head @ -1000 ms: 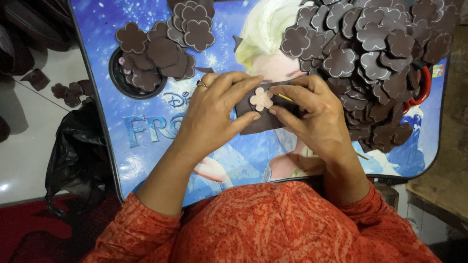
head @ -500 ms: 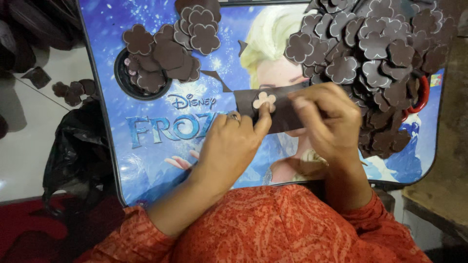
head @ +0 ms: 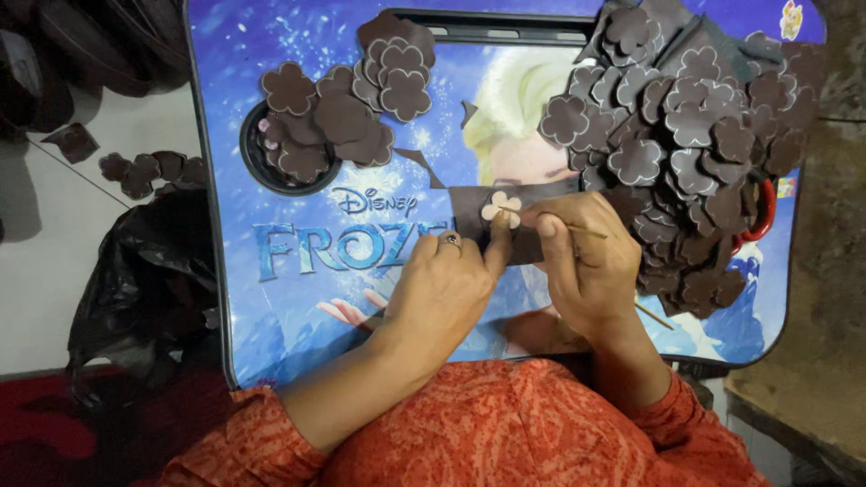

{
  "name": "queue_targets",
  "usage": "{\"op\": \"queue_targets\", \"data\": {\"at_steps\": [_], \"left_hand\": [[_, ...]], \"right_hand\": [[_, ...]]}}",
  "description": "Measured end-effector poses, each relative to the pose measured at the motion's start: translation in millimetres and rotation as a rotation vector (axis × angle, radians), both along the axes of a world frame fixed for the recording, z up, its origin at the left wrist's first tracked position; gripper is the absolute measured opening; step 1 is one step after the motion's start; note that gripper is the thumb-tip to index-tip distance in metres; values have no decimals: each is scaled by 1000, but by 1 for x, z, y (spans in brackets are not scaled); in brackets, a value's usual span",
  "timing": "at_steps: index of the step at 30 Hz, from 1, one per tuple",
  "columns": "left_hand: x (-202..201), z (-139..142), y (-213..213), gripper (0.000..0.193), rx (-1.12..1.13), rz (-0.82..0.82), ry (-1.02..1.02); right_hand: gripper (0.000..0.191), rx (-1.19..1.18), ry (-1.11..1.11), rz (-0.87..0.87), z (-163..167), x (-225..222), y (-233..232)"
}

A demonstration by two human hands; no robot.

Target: The person uses a small pointed tool to trace or emboss a white outline on dark brown flower-shaped leather cutouts. They handle each piece one at a time, rotate it as needed, and place finished pieces into a pile on the right side of the table.

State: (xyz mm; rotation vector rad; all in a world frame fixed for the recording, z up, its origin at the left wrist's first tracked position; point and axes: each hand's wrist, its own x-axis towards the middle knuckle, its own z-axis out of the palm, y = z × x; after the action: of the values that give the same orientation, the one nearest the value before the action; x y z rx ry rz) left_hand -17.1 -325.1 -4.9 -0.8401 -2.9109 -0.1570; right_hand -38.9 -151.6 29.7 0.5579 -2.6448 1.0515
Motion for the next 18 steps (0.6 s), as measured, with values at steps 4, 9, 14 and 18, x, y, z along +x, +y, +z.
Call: {"op": "queue_targets", "data": {"at_steps": [4,9,14,18], "left_hand": [[-2,0,-2,51,-5,-2,10],[0,0,-4,48,3,-13,-2],[-1,-1,-3,43,12,-1,-2],[-1,-1,-3,42,22,14,7]], "right_hand": [[9,47,13,30,1,-6,-6],[9,22,0,56,0,-8,-11],[7,-1,-13,48,-1,-9,-14],[9,32,-16,63,-1,-10,-13]]}}
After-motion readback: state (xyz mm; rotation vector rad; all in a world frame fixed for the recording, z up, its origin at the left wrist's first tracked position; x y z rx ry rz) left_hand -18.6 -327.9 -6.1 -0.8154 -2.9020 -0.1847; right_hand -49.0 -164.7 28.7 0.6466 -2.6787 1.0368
